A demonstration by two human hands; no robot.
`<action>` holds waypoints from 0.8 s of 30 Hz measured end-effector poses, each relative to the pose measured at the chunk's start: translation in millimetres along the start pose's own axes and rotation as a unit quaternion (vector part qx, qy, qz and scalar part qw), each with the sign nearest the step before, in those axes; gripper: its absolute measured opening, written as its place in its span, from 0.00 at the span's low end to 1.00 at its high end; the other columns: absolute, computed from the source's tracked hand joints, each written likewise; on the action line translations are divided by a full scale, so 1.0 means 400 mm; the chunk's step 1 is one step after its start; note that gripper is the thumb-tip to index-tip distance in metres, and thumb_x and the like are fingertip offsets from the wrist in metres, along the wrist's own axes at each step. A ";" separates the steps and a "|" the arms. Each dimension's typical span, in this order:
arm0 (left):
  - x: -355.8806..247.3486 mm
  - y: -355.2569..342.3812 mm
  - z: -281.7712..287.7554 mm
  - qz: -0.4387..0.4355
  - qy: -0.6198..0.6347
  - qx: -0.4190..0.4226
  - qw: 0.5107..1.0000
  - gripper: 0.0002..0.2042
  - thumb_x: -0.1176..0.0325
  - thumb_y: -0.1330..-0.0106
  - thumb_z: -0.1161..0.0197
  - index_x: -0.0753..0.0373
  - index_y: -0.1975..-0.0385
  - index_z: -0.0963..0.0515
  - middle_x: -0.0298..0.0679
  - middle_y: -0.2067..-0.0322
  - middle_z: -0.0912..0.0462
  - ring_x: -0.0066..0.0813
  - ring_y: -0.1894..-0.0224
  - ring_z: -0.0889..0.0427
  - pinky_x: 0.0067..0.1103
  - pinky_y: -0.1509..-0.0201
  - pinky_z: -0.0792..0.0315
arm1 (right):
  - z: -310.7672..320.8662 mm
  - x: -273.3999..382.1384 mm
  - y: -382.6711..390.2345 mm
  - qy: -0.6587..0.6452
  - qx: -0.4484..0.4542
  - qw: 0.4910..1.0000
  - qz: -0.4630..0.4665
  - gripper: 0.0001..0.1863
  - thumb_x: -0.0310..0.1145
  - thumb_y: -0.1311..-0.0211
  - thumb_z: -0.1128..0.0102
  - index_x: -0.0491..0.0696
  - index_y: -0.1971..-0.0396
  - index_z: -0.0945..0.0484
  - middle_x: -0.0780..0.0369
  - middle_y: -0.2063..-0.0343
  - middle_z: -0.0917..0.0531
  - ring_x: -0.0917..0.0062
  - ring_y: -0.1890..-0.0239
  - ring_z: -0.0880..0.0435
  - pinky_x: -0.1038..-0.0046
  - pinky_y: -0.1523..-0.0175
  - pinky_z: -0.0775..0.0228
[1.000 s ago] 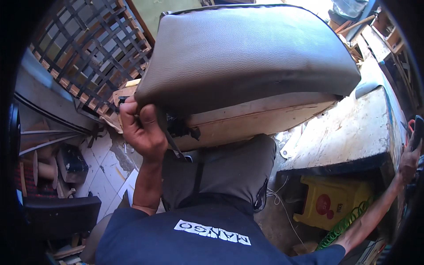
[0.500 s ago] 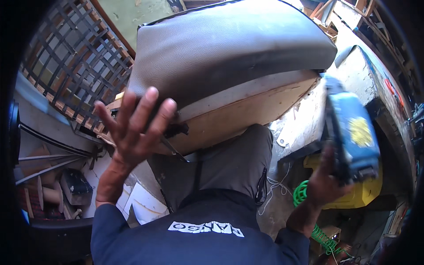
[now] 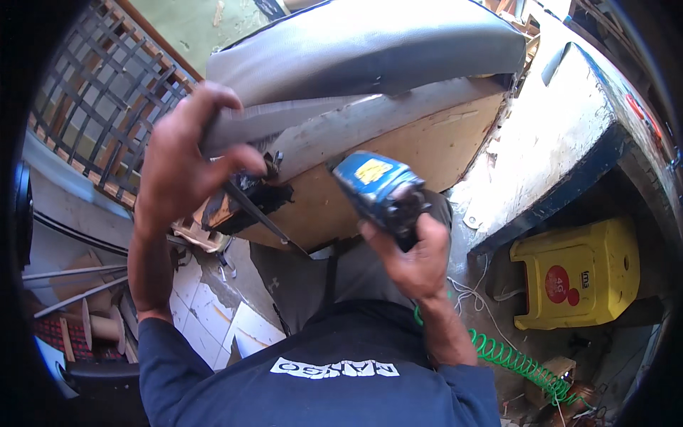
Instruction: The person staples fabric onto a wooden frame using a pneumatic stapler, trims excess fabric with shears, and removes staples using pliers to secure the upholstery onto the cushion.
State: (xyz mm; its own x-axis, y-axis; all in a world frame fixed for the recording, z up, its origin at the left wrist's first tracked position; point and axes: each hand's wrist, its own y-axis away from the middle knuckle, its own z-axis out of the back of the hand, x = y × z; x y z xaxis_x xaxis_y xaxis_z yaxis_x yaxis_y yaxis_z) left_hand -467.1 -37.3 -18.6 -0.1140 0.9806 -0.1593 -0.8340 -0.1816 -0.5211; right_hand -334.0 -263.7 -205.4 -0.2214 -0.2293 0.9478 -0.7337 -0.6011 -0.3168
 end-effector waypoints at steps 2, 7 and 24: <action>-0.019 0.042 -0.031 -0.146 -0.138 0.000 0.980 0.10 0.69 0.36 0.31 0.63 0.57 0.17 0.35 0.71 0.21 0.27 0.68 0.22 0.26 0.56 0.31 | -0.028 -0.018 0.000 -0.001 0.004 1.000 0.008 0.13 0.30 0.39 0.25 0.41 0.57 0.14 0.60 0.64 0.10 0.79 0.60 0.12 0.72 0.51 0.22; 0.029 0.134 -0.088 -0.217 -0.238 -0.043 0.946 0.17 0.71 0.44 0.35 0.67 0.54 0.13 0.30 0.78 0.34 0.24 0.74 0.31 0.27 0.59 0.39 | -0.059 -0.024 0.024 0.001 -0.001 1.000 -0.005 0.14 0.25 0.37 0.28 0.40 0.52 0.16 0.60 0.59 0.11 0.77 0.57 0.13 0.73 0.50 0.22; 0.147 0.155 -0.166 -0.240 -0.362 -0.177 0.883 0.10 0.63 0.37 0.29 0.51 0.56 0.11 0.34 0.48 0.26 0.34 0.32 0.29 0.60 0.30 0.35 | -0.178 0.030 0.016 0.055 0.013 0.995 0.083 0.16 0.25 0.41 0.27 0.42 0.53 0.16 0.60 0.59 0.11 0.74 0.55 0.10 0.70 0.49 0.20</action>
State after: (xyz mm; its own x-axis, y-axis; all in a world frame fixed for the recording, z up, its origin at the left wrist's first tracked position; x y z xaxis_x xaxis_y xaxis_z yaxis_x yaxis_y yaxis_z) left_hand -489.6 4.1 -116.0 -0.2155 0.7168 0.6631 -0.6732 0.3829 -0.6326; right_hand -387.3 -215.6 -193.3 -0.4073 -0.2432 0.8803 -0.6648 -0.5819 -0.4684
